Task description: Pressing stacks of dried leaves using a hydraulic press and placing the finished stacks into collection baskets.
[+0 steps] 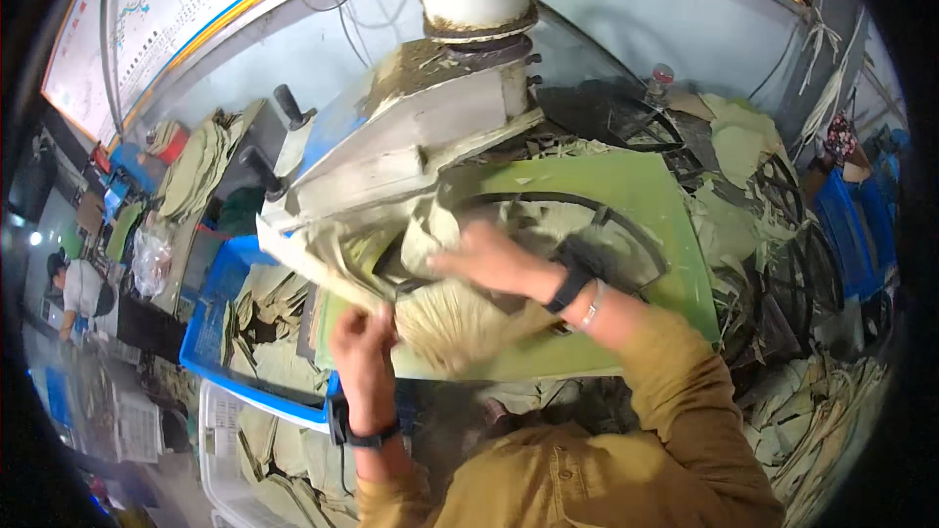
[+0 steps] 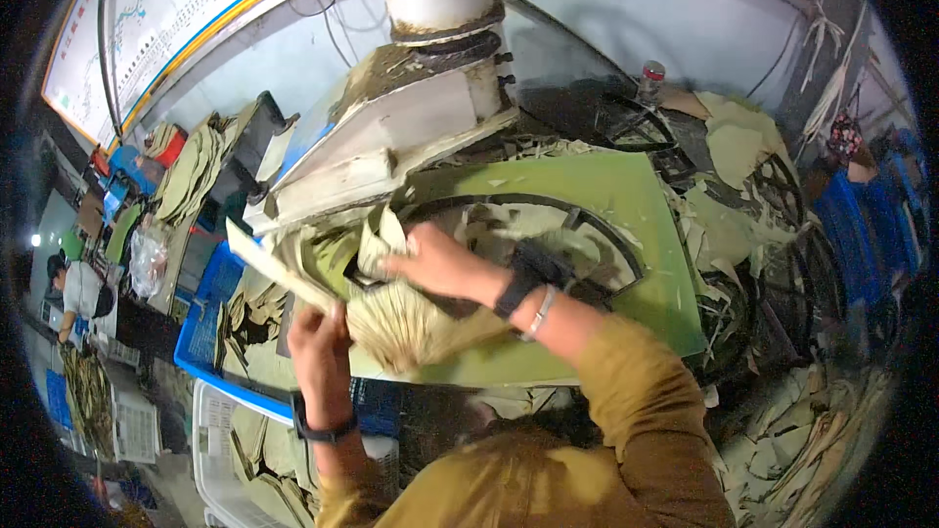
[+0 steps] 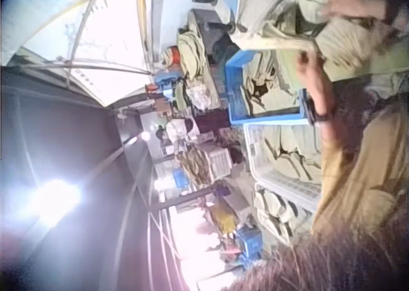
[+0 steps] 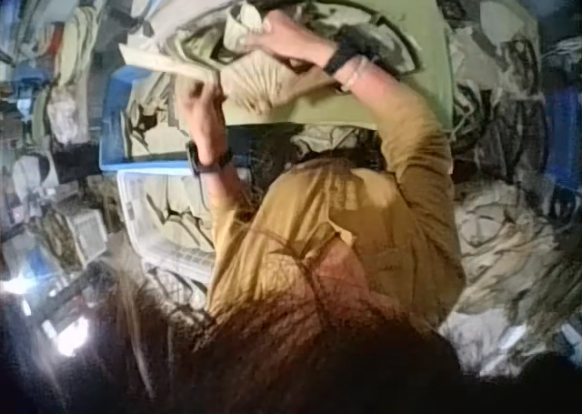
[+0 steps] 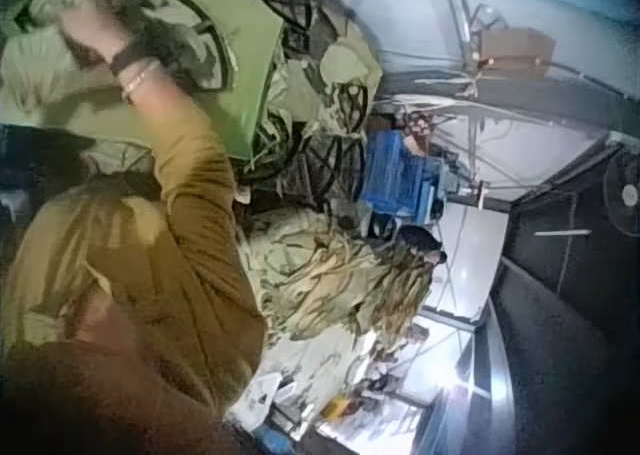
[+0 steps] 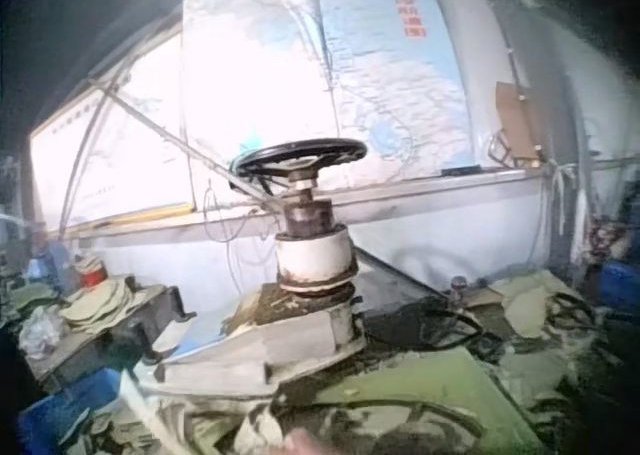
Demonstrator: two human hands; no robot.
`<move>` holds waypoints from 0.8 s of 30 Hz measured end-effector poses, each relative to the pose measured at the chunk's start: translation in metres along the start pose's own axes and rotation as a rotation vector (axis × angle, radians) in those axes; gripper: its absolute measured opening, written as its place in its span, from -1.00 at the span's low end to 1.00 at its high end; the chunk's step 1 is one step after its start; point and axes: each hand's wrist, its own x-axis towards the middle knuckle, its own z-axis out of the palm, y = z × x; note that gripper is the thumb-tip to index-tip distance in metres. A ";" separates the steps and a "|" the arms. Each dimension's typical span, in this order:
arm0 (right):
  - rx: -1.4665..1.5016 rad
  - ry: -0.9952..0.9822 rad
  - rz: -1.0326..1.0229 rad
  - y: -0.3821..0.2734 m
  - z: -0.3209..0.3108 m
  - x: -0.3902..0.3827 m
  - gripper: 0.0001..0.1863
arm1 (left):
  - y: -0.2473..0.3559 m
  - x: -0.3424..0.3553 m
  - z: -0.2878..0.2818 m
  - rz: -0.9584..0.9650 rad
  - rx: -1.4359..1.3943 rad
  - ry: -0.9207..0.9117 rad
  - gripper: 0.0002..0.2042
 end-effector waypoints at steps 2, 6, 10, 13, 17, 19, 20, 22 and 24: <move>0.104 -0.217 0.011 -0.023 -0.005 -0.037 -0.47 | 0.006 -0.041 0.011 0.032 0.007 0.023 -0.82; -0.078 -0.323 -0.178 -0.041 -0.013 -0.130 -0.31 | -0.001 -0.083 0.050 -0.010 0.136 -0.179 -0.86; -0.107 -0.052 0.100 -0.026 -0.032 -0.187 -0.43 | 0.006 -0.085 0.118 0.398 0.416 -0.614 -0.87; -0.009 0.227 0.030 0.001 -0.044 -0.242 -0.49 | 0.004 -0.097 0.156 0.732 0.618 -0.732 -0.83; -0.186 0.344 0.529 -0.029 -0.101 -0.319 -0.23 | -0.009 -0.100 0.142 0.832 0.711 -0.797 -0.76; -0.065 0.847 0.161 -0.015 -0.127 -0.390 -0.20 | -0.018 -0.100 0.163 0.331 0.587 -0.813 -0.80; 0.014 0.903 0.190 -0.028 -0.148 -0.423 -0.21 | -0.028 -0.100 0.170 0.337 0.574 -0.859 -0.80; -0.164 1.107 0.325 -0.047 -0.184 -0.498 -0.42 | -0.050 -0.100 0.172 -0.264 0.300 -0.766 -0.79; -0.214 1.224 0.278 -0.068 -0.211 -0.581 -0.49 | -0.055 -0.106 0.172 -0.252 0.539 -0.819 -0.65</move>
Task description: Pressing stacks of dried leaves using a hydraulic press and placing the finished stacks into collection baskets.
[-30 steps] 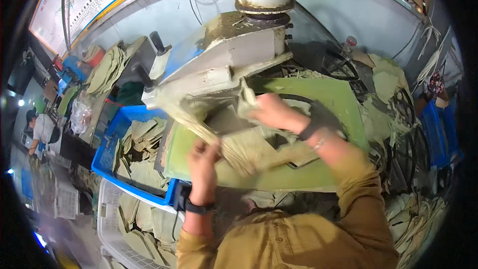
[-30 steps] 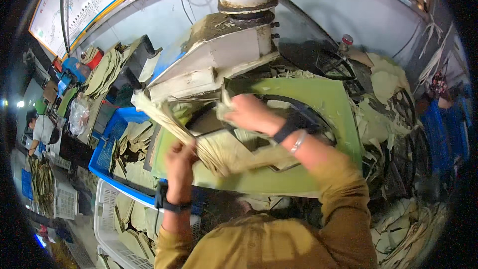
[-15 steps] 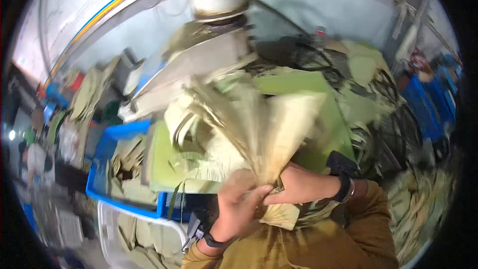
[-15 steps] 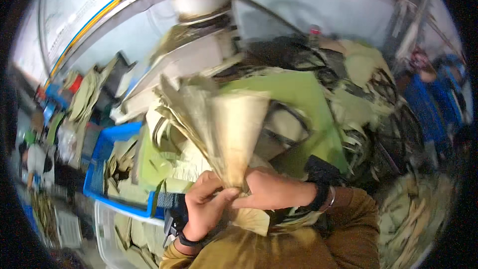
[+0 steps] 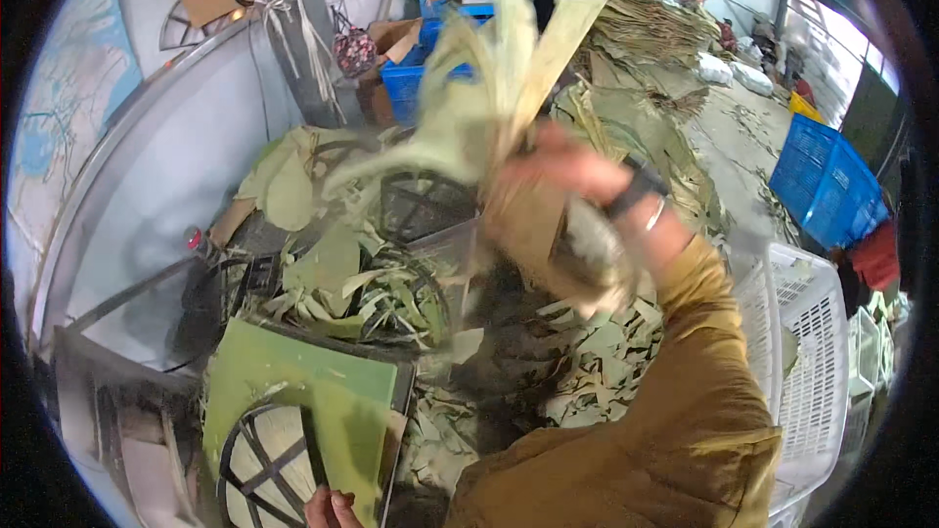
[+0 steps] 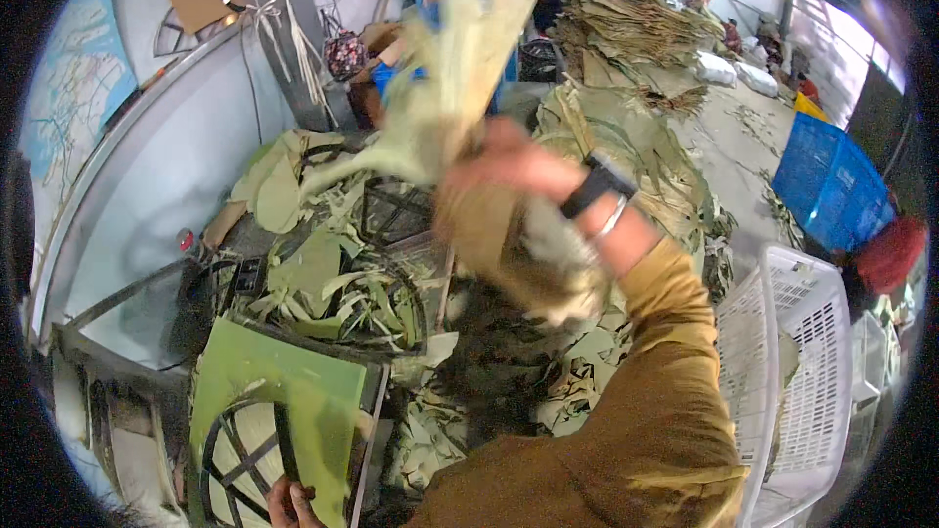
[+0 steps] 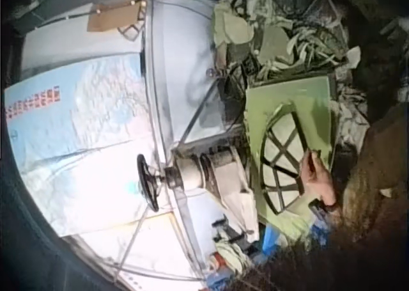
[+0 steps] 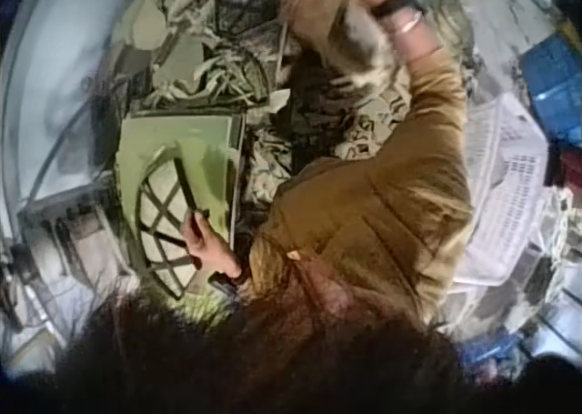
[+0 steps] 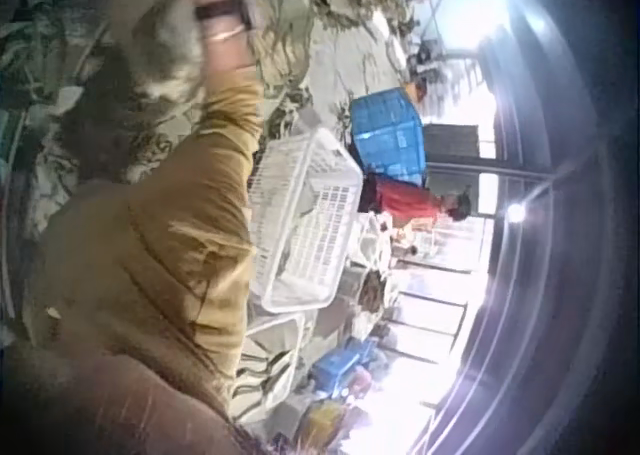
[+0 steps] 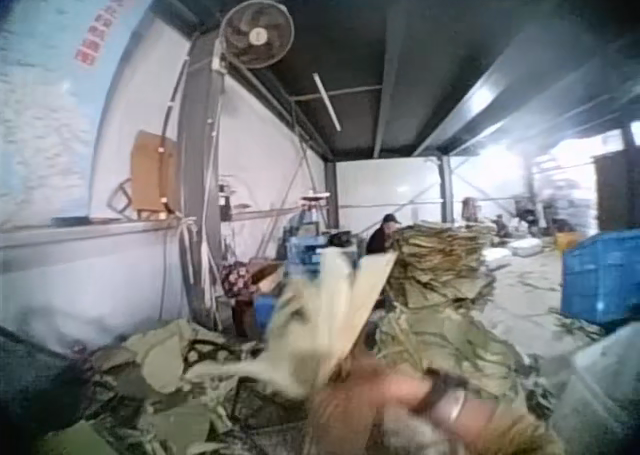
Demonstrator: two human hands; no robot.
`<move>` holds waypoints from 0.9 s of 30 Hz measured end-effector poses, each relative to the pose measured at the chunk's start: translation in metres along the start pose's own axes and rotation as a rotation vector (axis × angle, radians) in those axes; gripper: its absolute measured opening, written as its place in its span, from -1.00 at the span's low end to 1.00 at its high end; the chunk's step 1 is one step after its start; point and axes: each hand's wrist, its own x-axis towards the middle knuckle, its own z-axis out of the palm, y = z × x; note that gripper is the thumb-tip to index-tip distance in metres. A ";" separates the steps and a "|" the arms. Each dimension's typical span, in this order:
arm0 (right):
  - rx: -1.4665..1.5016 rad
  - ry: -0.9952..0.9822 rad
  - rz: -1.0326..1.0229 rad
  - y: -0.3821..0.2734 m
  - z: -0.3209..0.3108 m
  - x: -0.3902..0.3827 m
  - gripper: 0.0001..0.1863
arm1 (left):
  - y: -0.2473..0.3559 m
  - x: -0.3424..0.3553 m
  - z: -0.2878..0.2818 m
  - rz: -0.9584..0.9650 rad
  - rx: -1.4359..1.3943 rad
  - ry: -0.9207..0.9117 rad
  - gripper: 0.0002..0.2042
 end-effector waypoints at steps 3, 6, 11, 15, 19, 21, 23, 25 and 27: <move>-0.619 0.522 0.266 0.038 -0.160 -0.031 -0.37 | -0.046 0.023 -0.035 0.328 0.184 -0.343 -0.57; -1.518 0.944 0.760 0.037 -0.164 -0.023 -0.57 | -0.050 0.000 -0.036 0.230 -0.292 0.051 -0.59; -0.914 0.688 0.055 0.081 -0.043 0.028 -0.72 | -0.055 -0.020 -0.083 0.382 0.602 0.749 -0.70; -0.385 0.012 -0.145 0.064 0.166 0.037 -0.77 | -0.115 -0.008 -0.142 0.403 0.717 0.863 -0.37; -0.226 -0.477 -0.303 0.025 0.320 0.022 -0.71 | -0.109 -0.004 -0.152 0.417 0.898 0.516 -0.48; -0.272 -0.589 -0.558 0.020 0.386 0.021 -0.69 | -0.101 -0.011 -0.154 0.473 1.004 0.523 -0.56; -0.390 -0.638 -0.667 0.006 0.438 0.021 -0.69 | -0.099 -0.016 -0.157 0.491 1.076 0.525 -0.64; -0.535 -0.671 -0.761 -0.003 0.466 0.019 -0.69 | -0.105 -0.015 -0.169 0.499 1.124 0.453 -0.74; -0.715 -0.930 -0.352 -0.009 0.489 0.019 -0.71 | -0.109 -0.019 -0.181 0.531 1.086 0.415 -0.75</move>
